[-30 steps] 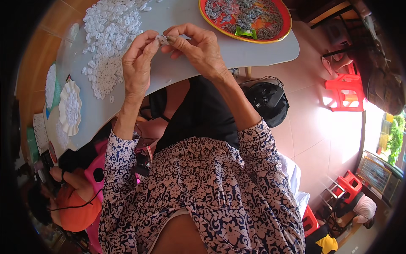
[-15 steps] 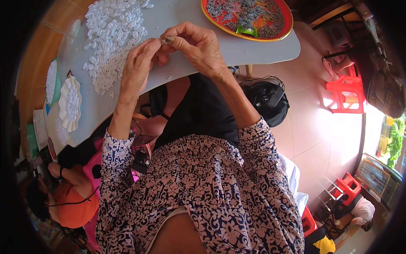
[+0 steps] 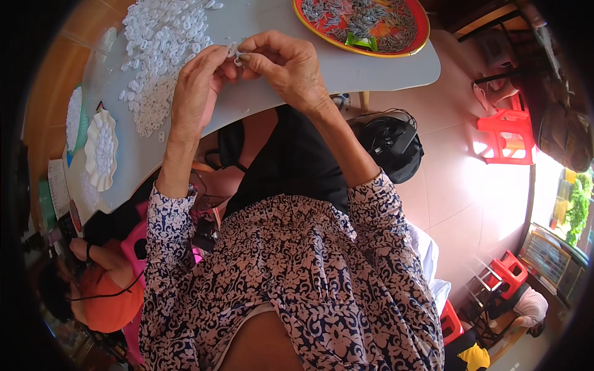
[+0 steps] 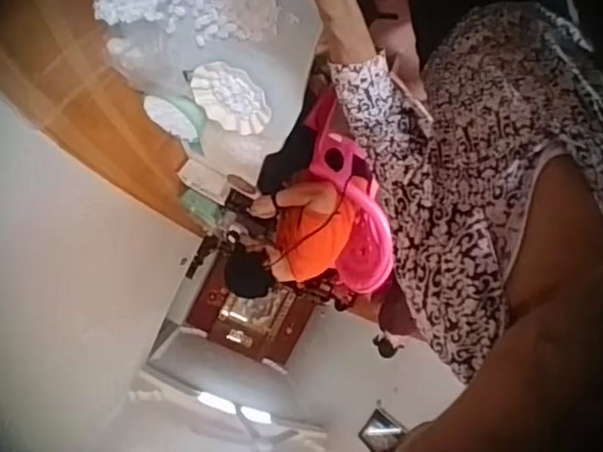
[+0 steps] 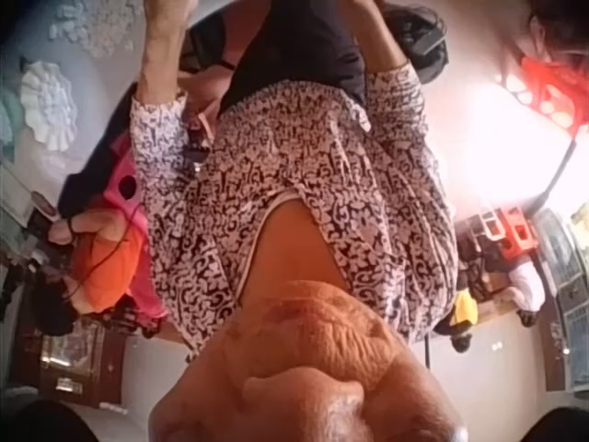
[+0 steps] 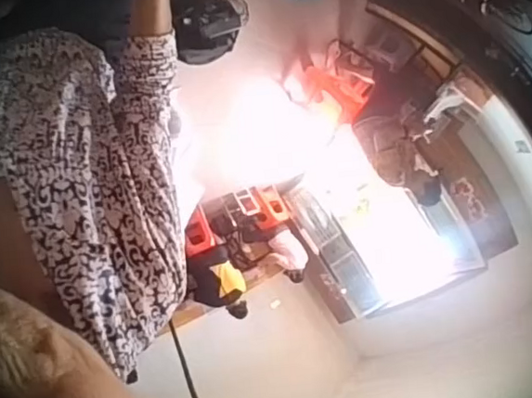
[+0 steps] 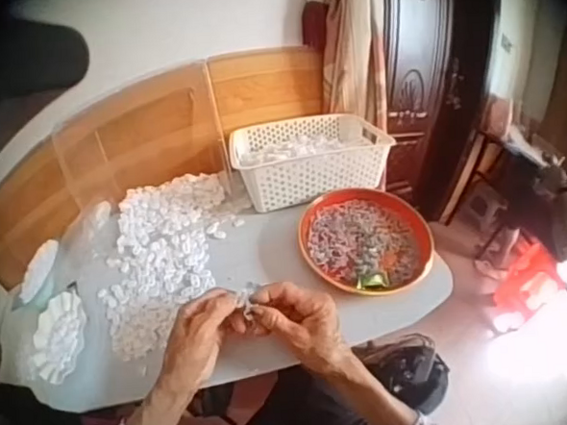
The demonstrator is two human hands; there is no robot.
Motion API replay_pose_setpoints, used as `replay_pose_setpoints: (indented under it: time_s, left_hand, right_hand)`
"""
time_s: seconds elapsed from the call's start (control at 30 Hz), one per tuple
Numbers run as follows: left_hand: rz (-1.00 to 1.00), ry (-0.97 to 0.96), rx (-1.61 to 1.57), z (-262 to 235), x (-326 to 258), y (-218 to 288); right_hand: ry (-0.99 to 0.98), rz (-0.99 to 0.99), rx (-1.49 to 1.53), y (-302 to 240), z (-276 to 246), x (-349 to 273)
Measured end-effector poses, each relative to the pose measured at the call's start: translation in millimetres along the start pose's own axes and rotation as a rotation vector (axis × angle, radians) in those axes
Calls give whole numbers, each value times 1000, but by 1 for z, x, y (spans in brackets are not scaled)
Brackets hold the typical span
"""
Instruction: Assembling small plastic and metal components by hand at a workbench.
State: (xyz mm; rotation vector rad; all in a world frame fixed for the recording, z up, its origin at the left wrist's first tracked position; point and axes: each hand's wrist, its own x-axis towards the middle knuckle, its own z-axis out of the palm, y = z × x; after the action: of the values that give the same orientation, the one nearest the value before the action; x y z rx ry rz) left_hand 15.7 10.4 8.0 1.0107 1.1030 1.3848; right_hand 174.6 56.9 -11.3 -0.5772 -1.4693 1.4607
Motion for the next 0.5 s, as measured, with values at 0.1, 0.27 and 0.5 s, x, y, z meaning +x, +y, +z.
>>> replay_pose_setpoints:
  time_s: [0.1, 0.27, 0.5]
  left_hand:
    - [11, 6, 24, -1, 1, -1]
    - [79, -60, 65, -2, 2, -3]
    - [145, -84, 487, -4, 2, 9]
  right_hand:
    - [-15, -18, 18, 0, 0, 0]
    - [-15, -13, 37, 1, -1, 0]
    - [9, -10, -23, -2, 0, -2]
